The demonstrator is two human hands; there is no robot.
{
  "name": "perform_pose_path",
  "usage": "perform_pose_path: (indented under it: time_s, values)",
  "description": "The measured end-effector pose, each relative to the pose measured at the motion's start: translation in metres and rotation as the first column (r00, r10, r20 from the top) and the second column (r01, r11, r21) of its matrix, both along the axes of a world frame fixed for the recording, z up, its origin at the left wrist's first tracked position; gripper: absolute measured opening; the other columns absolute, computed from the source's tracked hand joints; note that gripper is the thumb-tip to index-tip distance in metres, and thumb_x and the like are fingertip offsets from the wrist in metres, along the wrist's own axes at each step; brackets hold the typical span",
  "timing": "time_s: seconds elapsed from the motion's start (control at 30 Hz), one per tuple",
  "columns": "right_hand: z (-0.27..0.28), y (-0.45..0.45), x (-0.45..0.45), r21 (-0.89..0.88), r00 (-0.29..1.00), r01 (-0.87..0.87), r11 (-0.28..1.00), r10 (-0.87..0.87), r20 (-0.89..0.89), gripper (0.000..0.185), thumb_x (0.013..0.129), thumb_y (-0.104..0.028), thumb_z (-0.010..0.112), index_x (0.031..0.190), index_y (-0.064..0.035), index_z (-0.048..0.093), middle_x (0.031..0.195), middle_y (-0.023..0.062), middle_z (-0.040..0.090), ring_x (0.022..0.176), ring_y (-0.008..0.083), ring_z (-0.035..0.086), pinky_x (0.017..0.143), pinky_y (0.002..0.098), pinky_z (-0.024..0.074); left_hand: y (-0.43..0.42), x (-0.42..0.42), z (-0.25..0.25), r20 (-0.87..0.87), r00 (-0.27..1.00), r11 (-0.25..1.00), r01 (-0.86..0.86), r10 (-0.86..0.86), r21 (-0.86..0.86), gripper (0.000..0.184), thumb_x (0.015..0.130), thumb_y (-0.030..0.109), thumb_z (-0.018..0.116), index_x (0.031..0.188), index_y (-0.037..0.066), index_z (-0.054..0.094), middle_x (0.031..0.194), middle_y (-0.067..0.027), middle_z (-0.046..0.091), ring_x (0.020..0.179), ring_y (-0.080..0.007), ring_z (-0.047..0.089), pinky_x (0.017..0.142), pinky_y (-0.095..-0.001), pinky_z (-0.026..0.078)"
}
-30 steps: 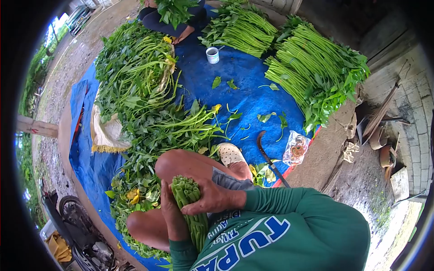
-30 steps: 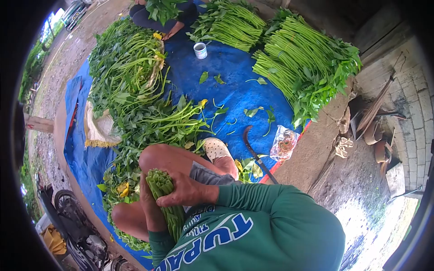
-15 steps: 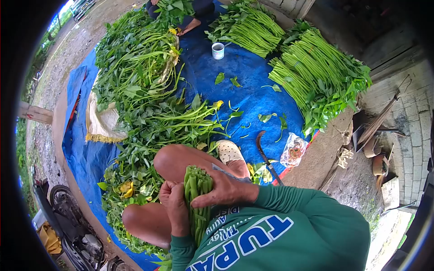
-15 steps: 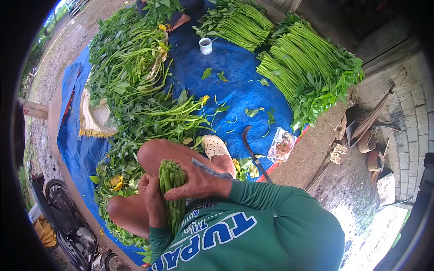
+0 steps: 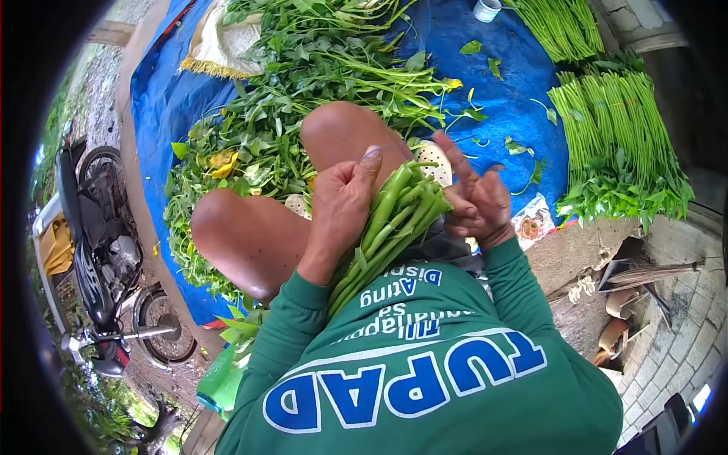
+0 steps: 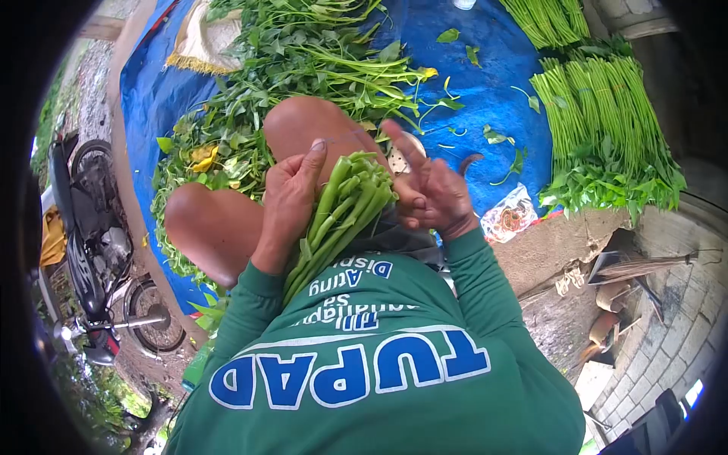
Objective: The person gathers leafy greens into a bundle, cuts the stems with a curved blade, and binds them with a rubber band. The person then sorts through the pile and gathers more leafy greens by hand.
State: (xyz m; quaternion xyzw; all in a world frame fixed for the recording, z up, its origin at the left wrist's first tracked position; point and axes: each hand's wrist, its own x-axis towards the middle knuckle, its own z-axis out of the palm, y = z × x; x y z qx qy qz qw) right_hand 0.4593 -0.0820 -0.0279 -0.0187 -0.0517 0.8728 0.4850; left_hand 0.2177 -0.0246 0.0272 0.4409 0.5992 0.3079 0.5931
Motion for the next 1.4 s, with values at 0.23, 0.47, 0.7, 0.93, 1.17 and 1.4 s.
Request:
perform_pose_path:
  time_s: [0.23, 0.47, 0.7, 0.93, 1.17, 1.4]
  values:
    - [0.107, -0.01, 0.01, 0.165, 0.578, -0.611, 0.774, 0.294, 0.762, 0.038, 0.099, -0.018, 0.077, 0.135, -0.005, 0.074, 0.101, 0.0165, 0.077, 0.087, 0.0278, 0.075, 0.089, 0.0414, 0.0595, -0.019, -0.03, 0.004, 0.326, 0.936, 0.954, -0.212, 0.136, 0.213, 0.056, 0.108, 0.034, 0.065, 0.061, 0.011, 0.045, 0.056, 0.0052, 0.04, 0.053, -0.008, 0.031, 0.049, -0.0325, 0.023]
    - [0.169, 0.023, -0.118, 0.914, 0.413, -0.305, 0.267, -0.828, 0.38, 0.041, 0.085, -0.001, 0.077, 0.124, -0.0112, 0.081, 0.109, 0.0078, 0.065, 0.099, 0.0279, 0.063, 0.091, 0.0422, 0.0493, -0.038, -0.05, 0.054, -0.336, 0.916, 0.514, 0.402, -0.22, 0.758, 0.033, 0.089, 0.029, 0.075, 0.079, 0.004, 0.055, 0.079, -0.0125, 0.054, 0.072, -0.0281, 0.056, 0.068, -0.0377, 0.041]
    - [0.066, -0.042, -0.054, 0.366, 0.202, -0.083, 0.927, -0.344, 0.917, 0.051, 0.1, -0.02, 0.075, 0.148, -0.011, 0.058, 0.073, -0.0055, 0.046, 0.059, 0.0058, 0.046, 0.056, 0.0254, 0.0436, -0.059, -0.078, 0.037, -0.237, 0.968, 0.787, 0.085, 0.08, 0.611, 0.048, 0.117, 0.033, 0.044, 0.122, -0.007, 0.07, 0.114, -0.02, 0.072, 0.1, -0.0327, 0.072, 0.09, -0.0391, 0.055]
    - [0.079, -0.008, -0.034, -0.115, 0.626, -0.274, 0.955, 0.267, 0.732, 0.071, 0.108, -0.065, 0.052, 0.144, -0.0031, 0.056, 0.067, -0.0081, 0.041, 0.054, 0.0042, 0.044, 0.053, 0.0223, 0.0458, -0.042, -0.067, 0.087, -0.152, 0.962, 0.949, 0.254, -0.227, 0.19, 0.081, 0.118, 0.055, 0.024, 0.111, -0.01, 0.072, 0.11, -0.0183, 0.076, 0.106, -0.026, 0.072, 0.099, -0.0371, 0.055]
    - [0.028, 0.005, -0.052, 0.172, 0.55, -0.153, 0.973, -0.06, 0.833, 0.059, 0.107, -0.061, 0.054, 0.128, -0.0083, 0.071, 0.083, 0.0029, 0.071, 0.069, 0.0149, 0.069, 0.057, 0.0268, 0.055, -0.048, -0.045, 0.118, 0.109, 0.992, 0.997, 0.073, -0.068, -0.04, 0.046, 0.119, 0.032, 0.042, 0.13, -0.006, 0.065, 0.1, -0.013, 0.074, 0.098, -0.0176, 0.07, 0.09, -0.031, 0.053]
    - [0.063, 0.015, -0.128, -0.543, 0.808, -0.299, 0.785, 0.511, 0.292, 0.034, 0.107, -0.047, 0.058, 0.109, -0.017, 0.074, 0.088, -0.0006, 0.07, 0.077, 0.0146, 0.066, 0.061, 0.0342, 0.0526, -0.053, -0.075, 0.085, 0.457, 0.81, 0.911, 0.411, -0.368, 0.006, 0.075, 0.094, 0.021, 0.083, 0.155, -0.002, 0.046, 0.129, -0.009, 0.066, 0.12, -0.019, 0.062, 0.105, -0.0359, 0.049]
